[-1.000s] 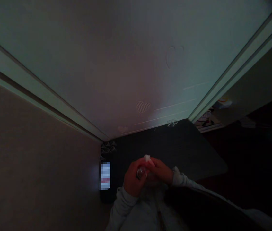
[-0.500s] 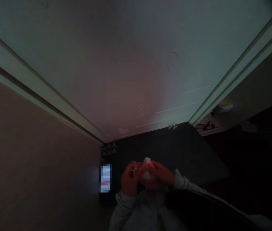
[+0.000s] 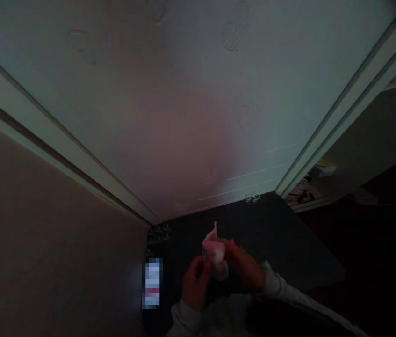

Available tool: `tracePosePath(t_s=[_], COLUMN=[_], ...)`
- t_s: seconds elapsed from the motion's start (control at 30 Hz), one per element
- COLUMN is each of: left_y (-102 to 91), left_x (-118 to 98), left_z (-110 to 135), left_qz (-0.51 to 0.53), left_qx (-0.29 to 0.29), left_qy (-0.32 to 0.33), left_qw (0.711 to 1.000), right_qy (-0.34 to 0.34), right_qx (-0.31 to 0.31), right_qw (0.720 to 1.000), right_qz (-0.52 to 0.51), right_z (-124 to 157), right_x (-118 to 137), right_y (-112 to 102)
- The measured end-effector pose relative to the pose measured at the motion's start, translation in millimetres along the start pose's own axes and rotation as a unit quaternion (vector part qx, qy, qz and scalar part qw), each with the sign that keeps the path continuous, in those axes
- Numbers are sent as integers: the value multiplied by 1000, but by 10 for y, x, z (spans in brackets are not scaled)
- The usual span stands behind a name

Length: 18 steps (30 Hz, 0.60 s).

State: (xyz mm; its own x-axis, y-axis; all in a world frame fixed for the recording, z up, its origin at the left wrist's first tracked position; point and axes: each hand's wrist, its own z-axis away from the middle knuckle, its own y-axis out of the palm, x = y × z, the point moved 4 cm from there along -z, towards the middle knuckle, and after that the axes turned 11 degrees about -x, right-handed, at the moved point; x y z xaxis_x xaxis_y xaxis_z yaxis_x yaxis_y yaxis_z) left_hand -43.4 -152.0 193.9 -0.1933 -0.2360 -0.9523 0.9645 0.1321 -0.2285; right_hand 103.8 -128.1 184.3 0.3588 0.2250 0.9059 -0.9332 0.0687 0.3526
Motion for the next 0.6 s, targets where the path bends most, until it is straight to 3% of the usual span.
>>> tracePosePath(t_s=[0.23, 0.43, 0.6], left_y=[-85, -63, -59], left_x=[-43, -127, -152], left_z=[11, 51, 45], left_qz=[-79, -134, -153], left_qx=[23, 51, 41], left_qy=[34, 90, 133], left_qw=[996, 985, 978], right_qy=[-30, 4, 33], right_qx=[32, 53, 46], right_qw=[995, 995, 994], right_qz=[85, 89, 89], right_z=[48, 89, 119], right_x=[-41, -186, -244], right_y=[123, 97, 84])
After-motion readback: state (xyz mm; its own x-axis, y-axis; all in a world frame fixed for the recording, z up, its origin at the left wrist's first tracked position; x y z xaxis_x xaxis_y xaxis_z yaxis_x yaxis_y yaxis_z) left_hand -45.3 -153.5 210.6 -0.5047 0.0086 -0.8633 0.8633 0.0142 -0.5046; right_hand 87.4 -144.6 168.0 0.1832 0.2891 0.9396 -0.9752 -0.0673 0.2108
